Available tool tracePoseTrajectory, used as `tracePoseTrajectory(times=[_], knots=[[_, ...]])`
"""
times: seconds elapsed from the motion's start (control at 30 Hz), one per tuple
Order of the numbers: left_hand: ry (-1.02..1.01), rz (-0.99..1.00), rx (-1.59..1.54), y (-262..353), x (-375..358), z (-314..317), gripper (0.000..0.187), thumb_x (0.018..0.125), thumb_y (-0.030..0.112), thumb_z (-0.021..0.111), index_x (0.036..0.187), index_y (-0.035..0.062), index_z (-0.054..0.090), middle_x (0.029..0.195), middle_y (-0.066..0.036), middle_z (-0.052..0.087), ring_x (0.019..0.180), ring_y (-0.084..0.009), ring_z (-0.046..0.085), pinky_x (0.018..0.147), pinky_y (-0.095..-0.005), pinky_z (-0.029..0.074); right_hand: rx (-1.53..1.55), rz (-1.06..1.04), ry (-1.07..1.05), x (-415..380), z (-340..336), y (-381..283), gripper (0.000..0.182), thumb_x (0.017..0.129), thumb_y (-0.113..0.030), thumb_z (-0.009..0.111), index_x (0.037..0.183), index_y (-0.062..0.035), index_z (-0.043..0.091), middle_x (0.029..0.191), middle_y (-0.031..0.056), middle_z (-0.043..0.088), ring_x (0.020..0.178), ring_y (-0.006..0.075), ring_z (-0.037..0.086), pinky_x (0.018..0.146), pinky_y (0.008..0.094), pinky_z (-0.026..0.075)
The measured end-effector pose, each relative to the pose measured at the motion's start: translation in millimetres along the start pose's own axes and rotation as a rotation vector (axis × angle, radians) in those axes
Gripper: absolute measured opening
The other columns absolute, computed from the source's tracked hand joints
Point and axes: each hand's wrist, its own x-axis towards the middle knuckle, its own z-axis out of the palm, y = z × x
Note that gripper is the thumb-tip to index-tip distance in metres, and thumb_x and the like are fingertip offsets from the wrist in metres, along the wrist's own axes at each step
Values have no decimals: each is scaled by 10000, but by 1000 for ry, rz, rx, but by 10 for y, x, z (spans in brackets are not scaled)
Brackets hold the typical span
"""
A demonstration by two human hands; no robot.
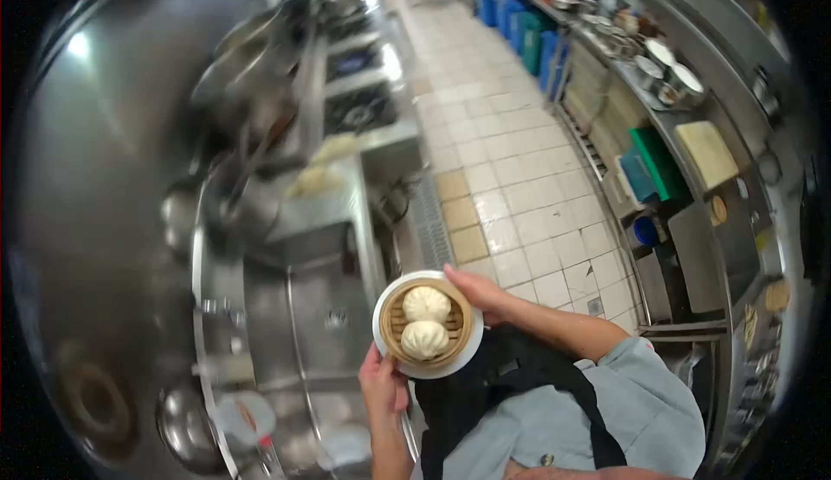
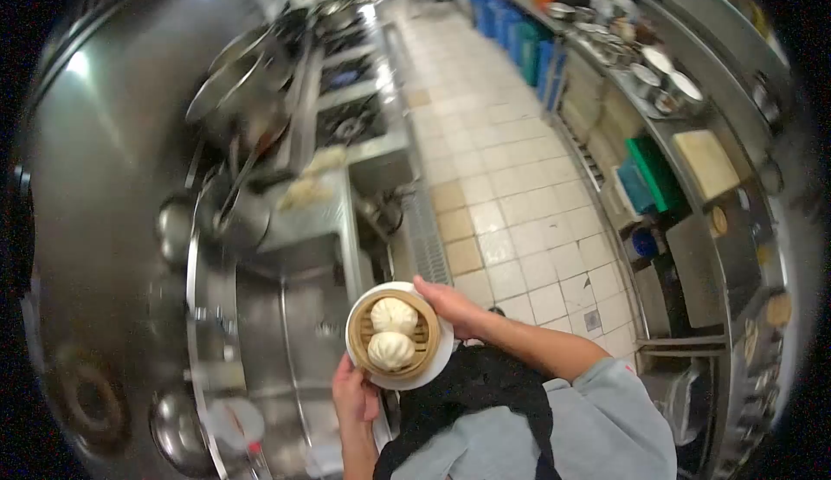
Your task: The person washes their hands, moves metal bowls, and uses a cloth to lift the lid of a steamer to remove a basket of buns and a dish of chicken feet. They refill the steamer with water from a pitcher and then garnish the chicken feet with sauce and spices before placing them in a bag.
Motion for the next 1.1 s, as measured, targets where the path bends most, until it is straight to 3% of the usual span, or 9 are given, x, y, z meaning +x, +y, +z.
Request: tracePoseTrajectory(times=[0.07,0.23,0.27,0.43,0.7,0.87,0.9,0.97,1.1], knots=[[-45,-17,-34,-41,311,201,415,999,85,543,1398,-7,481,1303,-119,617,1147,-231,630,957,-363,527,7,-80,38,-12,-124,-277,544,1062,-458,407,1347,-10,530,1303,153,587,1173,227,575,977,411,504],[60,-60,-169,-515,1356,1644,436,1068,319,452,1372,10,504,1314,-129,602,1160,-258,621,966,-410,523,83,-197,85,-115,-1041,-1485,428,1070,-372,433,1278,-17,552,1201,86,628,1086,160,592,921,371,520],[40,-72,-179,-437,1329,1555,478,1076,384,406,1361,15,512,1304,-130,605,1162,-264,618,967,-416,523,83,-213,83,-32,-940,-1318,428,1070,-372,433,1278,-17,552,1201,86,628,1086,160,592,921,371,520],[-7,-104,-189,-379,1968,2082,490,1075,390,402,1354,3,513,1308,-141,603,1157,-276,620,977,-432,522,95,-372,152,440,-1440,-1630,381,1072,-310,431,1267,-8,555,1164,90,641,1033,148,605,898,326,511],[-56,-156,-248,-348,3565,2597,468,1068,363,432,1327,-15,528,1272,-159,628,1125,-295,636,966,-451,530,102,-381,262,1214,-1844,-2783,364,1055,-299,491,1272,-26,594,1149,85,659,1027,157,620,896,315,515],[-47,-182,-220,181,4580,3139,449,1073,343,429,1290,-33,545,1232,-158,644,1103,-281,644,955,-438,536,92,-424,221,1856,-2245,-3583,435,1058,-377,454,1339,-56,537,1303,135,574,1165,210,566,955,380,504],[-53,-184,-211,270,4807,3176,449,1073,343,429,1290,-33,545,1232,-158,644,1103,-281,644,955,-438,536,102,-336,292,1766,-2233,-3839,489,1041,-446,460,1373,-88,496,1272,139,588,1132,228,586,932,404,514],[-100,-175,-114,414,5160,3315,471,1086,349,375,1348,-15,520,1282,-154,623,1133,-276,632,968,-436,533,176,-486,363,1798,-2610,-4069,525,1032,-480,459,1381,-88,471,1235,135,600,1093,239,601,911,427,520],[-148,-181,-109,654,5859,3777,436,1081,323,410,1273,-46,543,1198,-167,646,1075,-284,653,939,-430,548,531,-636,660,1776,-3583,-4082,515,1036,-486,443,1332,-69,510,1164,123,622,998,216,613,833,398,537]])
